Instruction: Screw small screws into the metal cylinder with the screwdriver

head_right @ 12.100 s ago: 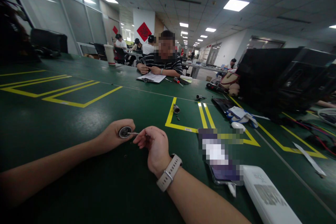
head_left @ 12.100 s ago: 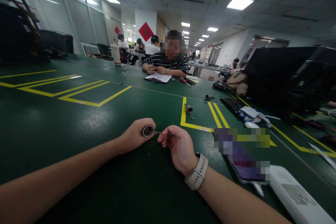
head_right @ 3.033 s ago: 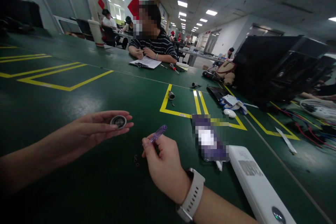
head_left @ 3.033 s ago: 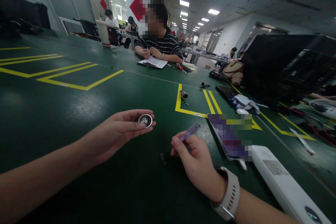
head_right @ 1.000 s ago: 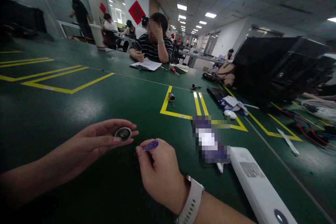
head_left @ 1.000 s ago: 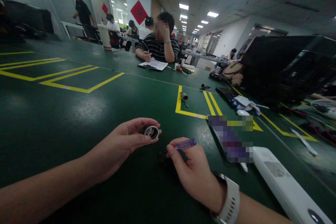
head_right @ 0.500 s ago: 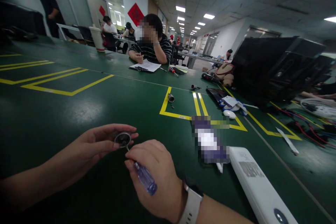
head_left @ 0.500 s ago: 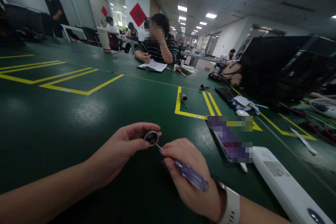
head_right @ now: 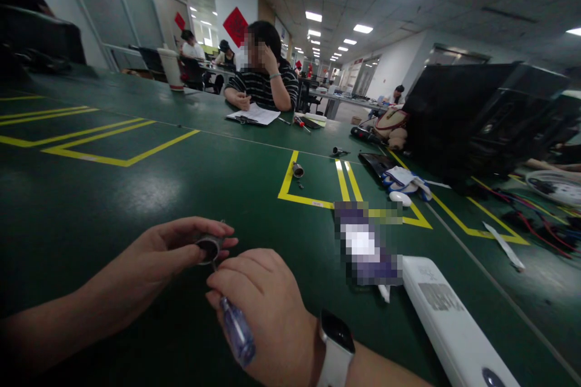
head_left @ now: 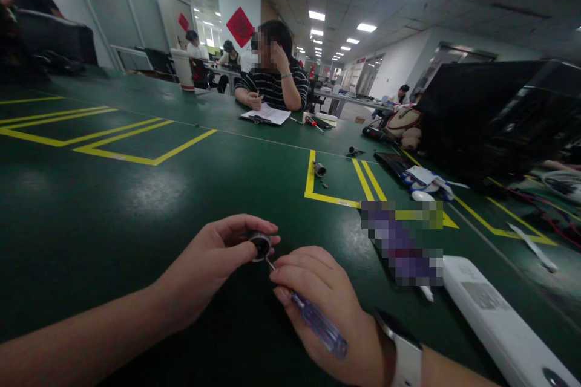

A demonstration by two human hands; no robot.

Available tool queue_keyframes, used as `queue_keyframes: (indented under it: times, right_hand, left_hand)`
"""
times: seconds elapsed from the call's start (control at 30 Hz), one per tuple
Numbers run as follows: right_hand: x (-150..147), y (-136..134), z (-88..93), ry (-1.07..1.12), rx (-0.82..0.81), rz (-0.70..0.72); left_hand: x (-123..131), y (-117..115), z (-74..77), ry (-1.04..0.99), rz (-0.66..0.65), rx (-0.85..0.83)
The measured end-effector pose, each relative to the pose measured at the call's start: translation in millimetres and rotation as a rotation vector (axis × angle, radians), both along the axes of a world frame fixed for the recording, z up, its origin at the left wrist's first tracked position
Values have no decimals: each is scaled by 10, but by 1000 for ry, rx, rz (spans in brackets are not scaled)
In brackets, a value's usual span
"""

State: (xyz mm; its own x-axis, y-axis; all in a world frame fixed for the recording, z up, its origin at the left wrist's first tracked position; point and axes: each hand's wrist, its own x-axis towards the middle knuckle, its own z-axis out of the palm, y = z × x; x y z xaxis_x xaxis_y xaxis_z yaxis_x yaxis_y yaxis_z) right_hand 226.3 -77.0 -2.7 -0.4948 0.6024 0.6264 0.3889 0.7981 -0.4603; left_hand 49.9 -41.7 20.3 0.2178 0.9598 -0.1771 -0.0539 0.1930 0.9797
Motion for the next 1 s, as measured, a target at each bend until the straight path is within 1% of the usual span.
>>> queue_keyframes:
  times: [0.17, 0.23, 0.3, 0.37, 0.43, 0.5, 0.53, 0.6, 0.67, 0.87, 1.0]
  right_hand:
    - [-18, -22, 22, 3, 14, -22]
    - [-23, -35, 37, 16, -23, -8]
    - [-22, -44, 42, 112, -107, -23]
    - [-15, -33, 30, 281, -245, -87]
    - [-7, 9, 3, 486, -441, -159]
    - [-4, 76, -28, 661, -663, -188]
    - [-4, 111, -40, 702, -757, -186]
    - [-4, 166, -52, 676, -875, -193]
    - [-3, 191, -51, 606, -894, -214]
    - [8, 176, -53, 536, -825, -276]
    - [6, 164, -49, 432, -751, -298]
  left_hand:
    - [20, 2, 10, 13, 24, 9]
    - [18, 6, 10, 30, 29, 8]
    - [14, 12, 9, 48, 25, 5]
    - [10, 20, 12, 60, 22, -8]
    - [10, 28, 24, 67, 32, -33]
    - [14, 32, 47, 64, 44, -61]
    - [18, 33, 62, 60, 45, -75]
    - [25, 30, 94, 46, 45, -102]
    - [32, 26, 118, 23, 48, -124]
    - [25, 21, 113, -9, 32, -120]
    - [20, 20, 109, 4, 19, -116]
